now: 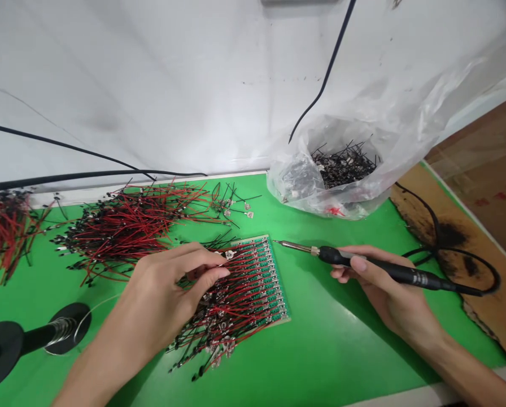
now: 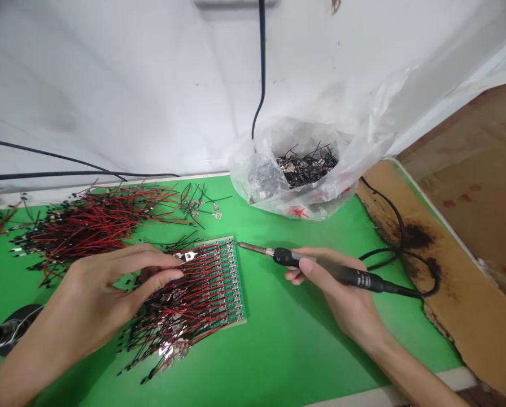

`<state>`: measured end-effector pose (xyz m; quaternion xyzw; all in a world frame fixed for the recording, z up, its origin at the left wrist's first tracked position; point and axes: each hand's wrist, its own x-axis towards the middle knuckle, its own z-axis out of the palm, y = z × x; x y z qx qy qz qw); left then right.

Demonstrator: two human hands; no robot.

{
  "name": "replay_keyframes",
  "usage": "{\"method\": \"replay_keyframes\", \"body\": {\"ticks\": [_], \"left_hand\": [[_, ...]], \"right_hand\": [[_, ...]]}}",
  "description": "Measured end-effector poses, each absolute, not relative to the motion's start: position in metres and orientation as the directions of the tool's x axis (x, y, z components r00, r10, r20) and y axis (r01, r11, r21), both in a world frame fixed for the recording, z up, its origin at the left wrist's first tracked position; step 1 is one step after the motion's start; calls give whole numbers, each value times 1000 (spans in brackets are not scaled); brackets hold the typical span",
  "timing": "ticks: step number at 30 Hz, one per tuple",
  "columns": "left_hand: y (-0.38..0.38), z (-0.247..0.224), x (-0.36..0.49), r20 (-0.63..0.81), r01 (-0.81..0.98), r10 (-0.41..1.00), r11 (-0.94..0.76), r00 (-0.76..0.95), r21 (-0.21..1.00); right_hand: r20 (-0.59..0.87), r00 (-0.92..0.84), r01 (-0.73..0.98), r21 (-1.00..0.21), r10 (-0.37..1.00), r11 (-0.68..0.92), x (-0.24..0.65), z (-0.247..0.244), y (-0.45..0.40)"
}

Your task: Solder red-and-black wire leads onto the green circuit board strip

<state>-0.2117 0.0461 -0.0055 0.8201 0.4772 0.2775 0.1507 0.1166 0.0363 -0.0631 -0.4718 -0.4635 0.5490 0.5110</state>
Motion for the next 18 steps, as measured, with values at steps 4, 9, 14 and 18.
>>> {"method": "replay_keyframes", "body": {"ticks": [4, 9, 14, 18], "left_hand": [[46, -6, -211, 298, 722, 852, -524, 431, 453], [45, 2, -215, 229, 719, 874, -484, 429, 498], [36, 12, -226, 205, 695, 873, -479, 443, 536], [17, 6, -233, 169, 688, 830, -540, 532, 485]], "right_hand": [[-19, -56, -26, -999, 998, -20, 123, -65, 41], [195, -159, 324, -916, 968, 238, 145, -30, 56], [331, -181, 491, -785, 926, 376, 169, -10, 65], [144, -141, 29, -988, 979, 149, 150, -40, 57]]}}
